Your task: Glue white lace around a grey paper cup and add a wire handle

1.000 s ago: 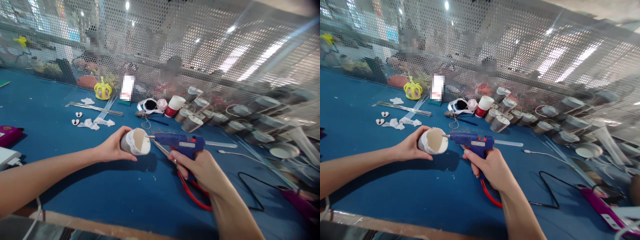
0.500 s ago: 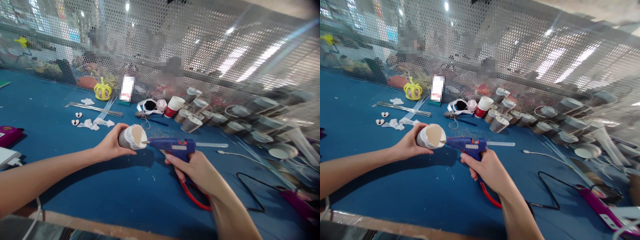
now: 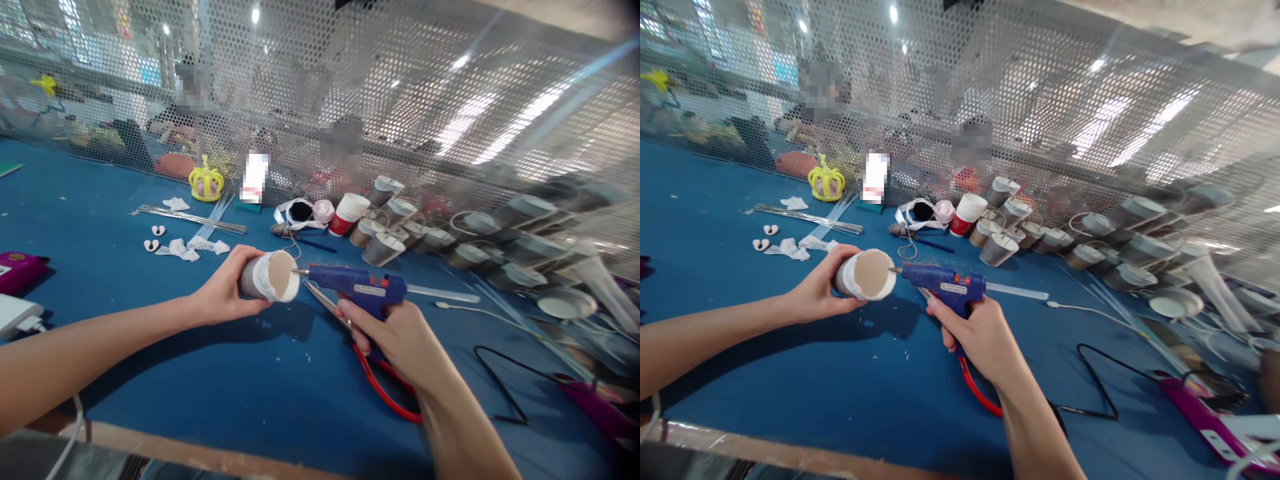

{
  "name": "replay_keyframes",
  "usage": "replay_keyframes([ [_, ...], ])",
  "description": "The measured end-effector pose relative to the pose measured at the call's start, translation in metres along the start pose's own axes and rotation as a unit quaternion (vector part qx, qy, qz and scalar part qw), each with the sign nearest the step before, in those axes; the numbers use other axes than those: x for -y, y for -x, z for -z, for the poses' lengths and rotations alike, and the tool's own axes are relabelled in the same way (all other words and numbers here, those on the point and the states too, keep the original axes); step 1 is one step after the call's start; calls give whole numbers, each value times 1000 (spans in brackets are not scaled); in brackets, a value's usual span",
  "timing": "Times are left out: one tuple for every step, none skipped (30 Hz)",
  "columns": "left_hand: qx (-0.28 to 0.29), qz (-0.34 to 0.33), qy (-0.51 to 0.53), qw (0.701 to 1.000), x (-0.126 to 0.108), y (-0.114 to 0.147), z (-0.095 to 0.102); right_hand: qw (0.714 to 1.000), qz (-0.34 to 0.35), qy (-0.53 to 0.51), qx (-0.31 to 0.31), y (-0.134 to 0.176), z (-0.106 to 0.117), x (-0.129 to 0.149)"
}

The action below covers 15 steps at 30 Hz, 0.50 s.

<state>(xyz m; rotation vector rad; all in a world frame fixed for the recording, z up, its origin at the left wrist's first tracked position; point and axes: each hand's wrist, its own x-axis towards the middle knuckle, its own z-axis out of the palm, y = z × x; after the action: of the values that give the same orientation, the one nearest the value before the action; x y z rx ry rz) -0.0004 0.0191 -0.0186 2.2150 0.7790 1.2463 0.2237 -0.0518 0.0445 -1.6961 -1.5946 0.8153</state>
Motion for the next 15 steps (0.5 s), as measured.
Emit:
replay_keyframes([
  [-7, 1, -2, 1000, 1, 0, 0, 1000, -6, 9, 6, 0, 0, 0],
  [-15, 1, -5, 1000, 2, 0, 0, 1000, -13, 15, 15, 0, 0, 1],
  [-21, 1, -9, 1000, 2, -1, 0, 999, -20, 19, 23, 0, 1, 1],
  [-25, 0, -14, 1000, 3, -1, 0, 999, -25, 19, 33, 1, 1, 1],
  [-28, 0, -17, 999, 3, -1, 0, 998, -30, 17, 46, 1, 1, 1],
  [-31, 2, -17, 999, 3, -1, 0, 998, -30, 13, 56, 2, 1, 0],
  [-34, 7, -13, 999, 4, 0, 0, 998, -28, 6, 64, 2, 1, 0],
  [-38, 15, -5, 999, 4, 0, 0, 998, -23, -4, 64, 3, 1, 0],
  [-42, 25, 5, 999, 4, 0, -1, 998, -17, -17, 58, 3, 1, 0],
  [-45, 36, 14, 998, 4, 1, -1, 998, -11, -31, 45, 3, 0, -1],
  [-46, 44, 20, 998, 4, 1, -1, 999, -7, -42, 28, 2, 0, -1],
  [-44, 48, 22, 998, 4, 2, -1, 999, -6, -49, 14, 2, 0, -1],
  [-42, 48, 21, 998, 4, 2, -1, 999, -7, -49, 6, 1, -1, -2],
  [-41, 46, 17, 998, 3, 3, -1, 999, -7, -40, 8, 0, -1, -2],
  [-42, 44, 12, 998, 3, 3, -2, 999, -8, -27, 16, -1, -1, -3],
])
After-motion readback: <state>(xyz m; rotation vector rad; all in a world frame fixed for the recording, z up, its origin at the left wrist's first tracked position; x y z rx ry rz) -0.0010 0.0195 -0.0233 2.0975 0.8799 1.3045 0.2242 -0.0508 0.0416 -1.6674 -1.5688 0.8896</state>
